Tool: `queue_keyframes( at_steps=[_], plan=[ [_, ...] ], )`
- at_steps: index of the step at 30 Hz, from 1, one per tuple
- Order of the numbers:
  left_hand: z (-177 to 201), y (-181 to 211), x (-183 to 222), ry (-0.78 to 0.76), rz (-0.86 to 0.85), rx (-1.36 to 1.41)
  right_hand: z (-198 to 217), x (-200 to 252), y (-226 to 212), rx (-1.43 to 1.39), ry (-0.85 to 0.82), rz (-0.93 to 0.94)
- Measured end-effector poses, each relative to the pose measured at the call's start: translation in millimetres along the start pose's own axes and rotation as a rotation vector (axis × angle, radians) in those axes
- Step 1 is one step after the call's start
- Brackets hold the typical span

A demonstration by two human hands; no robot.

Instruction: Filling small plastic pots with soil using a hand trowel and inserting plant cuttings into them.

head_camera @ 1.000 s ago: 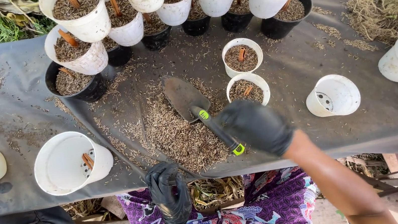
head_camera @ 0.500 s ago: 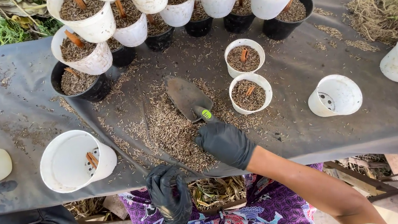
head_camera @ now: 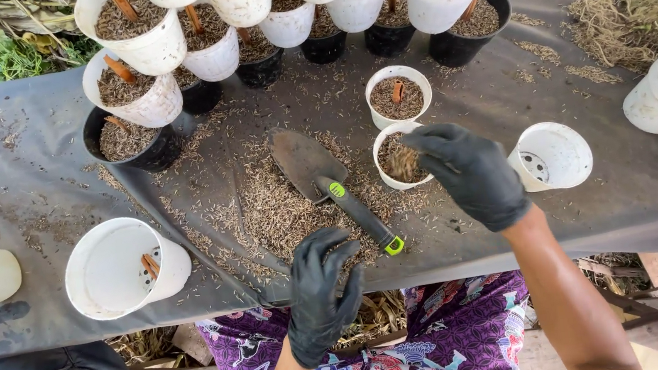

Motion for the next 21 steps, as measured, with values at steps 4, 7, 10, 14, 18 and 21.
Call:
queue_keyframes(
  at_steps=[4,7,10,14,18,21],
  plan=[
    [-3,8,-43,-0.171,-0.042,-0.064,10,24,15,-0.060,0.158,-0.210],
    [2,20,-94,-0.357,-0.053,-0.095,-3,32,32,0.039,0.120,-0.265],
    [-13,11,-128,-0.559,-0.025,-0.132,-20,32,33,0.250,-0.056,-0.093],
    [-51,-29,-135,-0.576,-0.159,-0.198,-51,35,47,0.397,-0.018,0.135],
    [-52,-35,-132,-0.550,-0.203,-0.227,-47,37,61,0.513,-0.002,0.118],
    [-46,-33,-132,-0.504,-0.287,-0.183,-44,36,62,0.564,-0.012,0.076]
  ],
)
Point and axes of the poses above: each hand's wrist, its own x-axis away from the middle knuckle, its own z-axis out of the back of the hand, y = z × x, the point moved 1 cm from there along -x, towards the middle knuckle, and after that the axes turned 7 degrees about x, right-handed, at the moved point
